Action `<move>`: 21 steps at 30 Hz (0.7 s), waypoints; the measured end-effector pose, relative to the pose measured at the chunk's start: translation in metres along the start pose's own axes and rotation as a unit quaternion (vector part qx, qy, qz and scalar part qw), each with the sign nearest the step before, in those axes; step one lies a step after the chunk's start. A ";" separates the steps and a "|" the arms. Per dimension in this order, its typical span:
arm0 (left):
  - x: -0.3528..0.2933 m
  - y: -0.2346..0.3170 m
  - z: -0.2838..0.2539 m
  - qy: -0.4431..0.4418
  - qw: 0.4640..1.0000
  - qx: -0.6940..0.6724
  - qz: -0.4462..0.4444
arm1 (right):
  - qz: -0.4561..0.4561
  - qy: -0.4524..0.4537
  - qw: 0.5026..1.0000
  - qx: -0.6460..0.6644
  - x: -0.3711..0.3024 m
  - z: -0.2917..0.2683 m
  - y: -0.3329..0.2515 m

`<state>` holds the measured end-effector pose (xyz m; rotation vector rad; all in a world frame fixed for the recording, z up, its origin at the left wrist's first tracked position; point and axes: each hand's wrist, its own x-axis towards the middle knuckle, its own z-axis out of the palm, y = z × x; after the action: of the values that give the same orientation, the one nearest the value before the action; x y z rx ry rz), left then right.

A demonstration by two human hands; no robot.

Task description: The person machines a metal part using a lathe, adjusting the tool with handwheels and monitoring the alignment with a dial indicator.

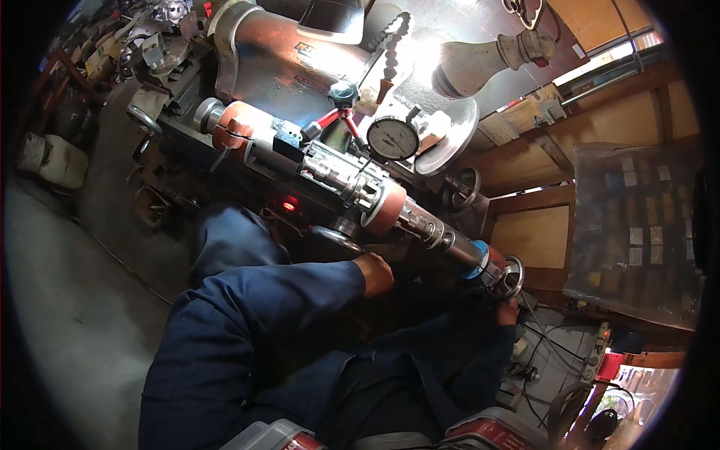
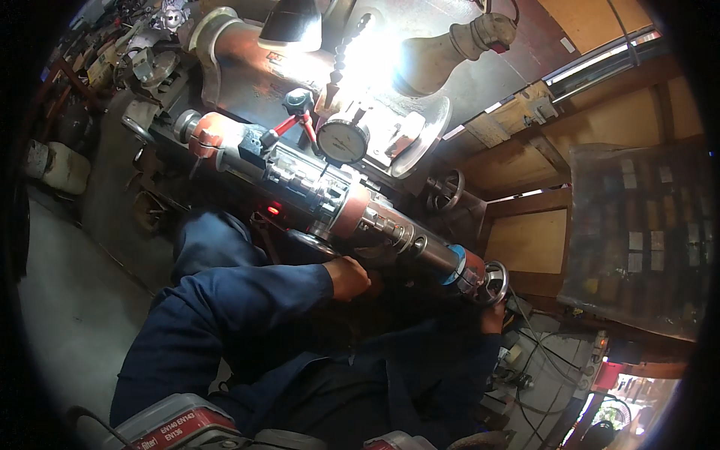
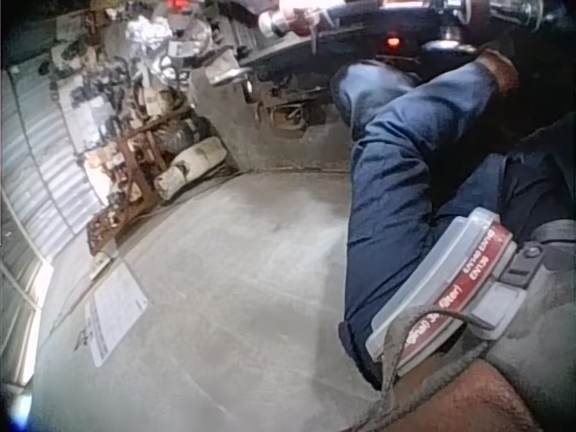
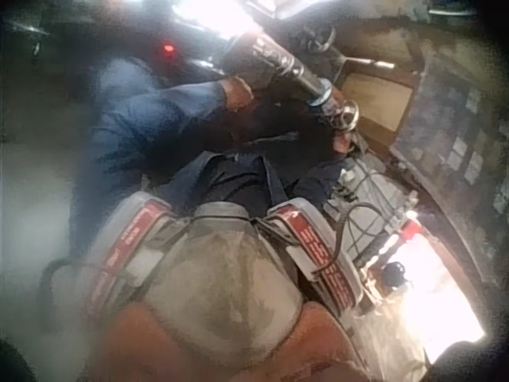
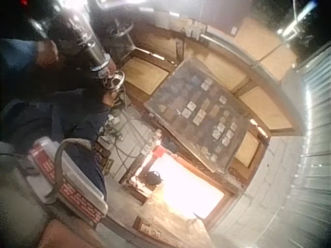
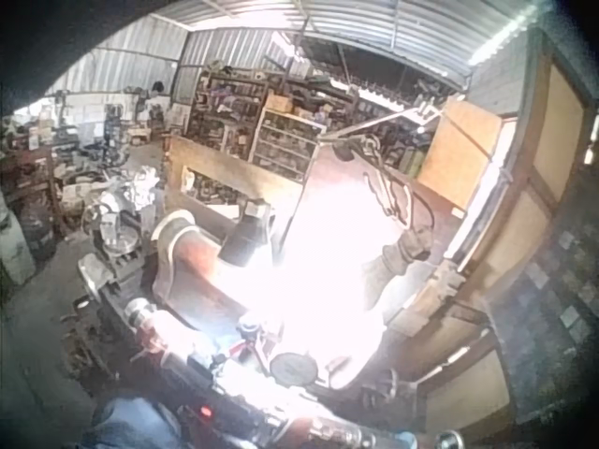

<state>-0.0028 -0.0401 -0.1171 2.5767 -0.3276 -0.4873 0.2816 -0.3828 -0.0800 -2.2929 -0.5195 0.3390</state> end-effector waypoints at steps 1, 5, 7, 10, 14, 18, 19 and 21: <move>-0.003 0.000 -0.001 -0.002 1.000 0.000 -0.008 | 0.007 0.009 0.997 -0.075 -0.006 -0.001 -0.006; 0.001 0.001 0.001 0.002 1.000 -0.006 -0.025 | -0.032 -0.068 0.996 0.051 -0.030 -0.018 -0.030; 0.004 0.002 0.002 -0.002 0.999 -0.015 -0.029 | -0.039 -0.056 0.991 0.115 -0.033 -0.023 -0.033; 0.001 0.004 -0.006 -0.024 0.999 -0.009 -0.018 | -0.066 -0.005 0.991 0.118 -0.031 -0.029 -0.042; -0.002 0.004 -0.007 -0.017 1.000 -0.001 -0.016 | -0.063 -0.023 0.976 0.208 -0.020 -0.022 -0.075; -0.004 0.004 -0.010 -0.010 1.000 -0.009 -0.011 | -0.074 0.048 0.975 0.205 -0.006 -0.015 -0.086; -0.005 0.004 -0.010 -0.007 1.000 -0.012 -0.003 | -0.074 0.048 0.975 0.206 -0.002 -0.013 -0.090; -0.006 0.005 -0.011 -0.009 1.000 -0.004 -0.009 | -0.065 0.048 0.971 0.226 0.007 -0.009 -0.091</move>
<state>-0.0048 -0.0379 -0.1039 2.5699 -0.3091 -0.5172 0.2668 -0.3267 -0.0087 -1.8164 -0.4838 0.2508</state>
